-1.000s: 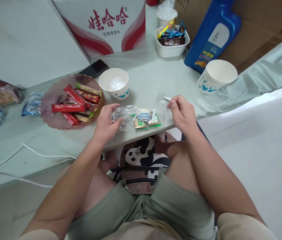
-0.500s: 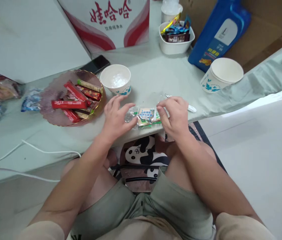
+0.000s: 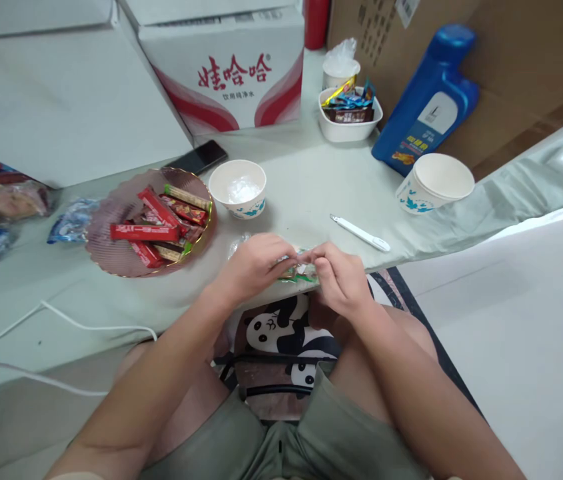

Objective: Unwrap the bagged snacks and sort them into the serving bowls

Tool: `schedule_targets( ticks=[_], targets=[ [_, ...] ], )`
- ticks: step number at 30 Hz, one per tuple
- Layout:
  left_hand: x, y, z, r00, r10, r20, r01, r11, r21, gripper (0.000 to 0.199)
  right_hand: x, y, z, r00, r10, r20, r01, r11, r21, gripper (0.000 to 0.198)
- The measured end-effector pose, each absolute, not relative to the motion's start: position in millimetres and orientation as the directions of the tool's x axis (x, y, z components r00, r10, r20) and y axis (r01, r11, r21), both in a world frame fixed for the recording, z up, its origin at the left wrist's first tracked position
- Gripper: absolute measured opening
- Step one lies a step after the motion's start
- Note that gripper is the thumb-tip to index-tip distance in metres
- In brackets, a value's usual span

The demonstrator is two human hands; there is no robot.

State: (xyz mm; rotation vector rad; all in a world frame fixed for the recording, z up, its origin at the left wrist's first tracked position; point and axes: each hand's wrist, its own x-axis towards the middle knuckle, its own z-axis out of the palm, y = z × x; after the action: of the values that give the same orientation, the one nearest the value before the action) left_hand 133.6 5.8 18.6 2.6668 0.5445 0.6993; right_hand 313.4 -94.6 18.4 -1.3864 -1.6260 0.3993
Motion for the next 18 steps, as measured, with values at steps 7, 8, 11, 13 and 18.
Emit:
schedule_targets(
  ticks=[7,8,11,13,18],
  targets=[
    [126,3,27,0.825,0.404,0.394,0.221,-0.873,0.434,0.018,325,-81,17,0.075,0.997,0.012,0.332,-0.014,-0.943,0.089],
    [125,1,29,0.826,0.403,0.393,0.229,-0.878,0.42,0.018,326,-80,18,0.084,0.996,-0.011,0.334,-0.038,-0.942,0.09],
    [123,-4,31,0.824,0.412,0.39,0.26,-0.885,0.387,0.022,328,-81,22,0.09,0.996,-0.003,0.39,-0.038,-0.92,0.086],
    [121,-7,31,0.823,0.426,0.375,0.277,-0.878,0.39,0.023,329,-83,24,0.093,0.994,0.049,0.447,0.003,-0.895,0.083],
    [116,-13,34,0.85,0.448,0.277,0.364,-0.88,0.306,0.029,331,-84,19,0.137,0.988,0.068,0.523,-0.014,-0.852,0.082]
  ],
)
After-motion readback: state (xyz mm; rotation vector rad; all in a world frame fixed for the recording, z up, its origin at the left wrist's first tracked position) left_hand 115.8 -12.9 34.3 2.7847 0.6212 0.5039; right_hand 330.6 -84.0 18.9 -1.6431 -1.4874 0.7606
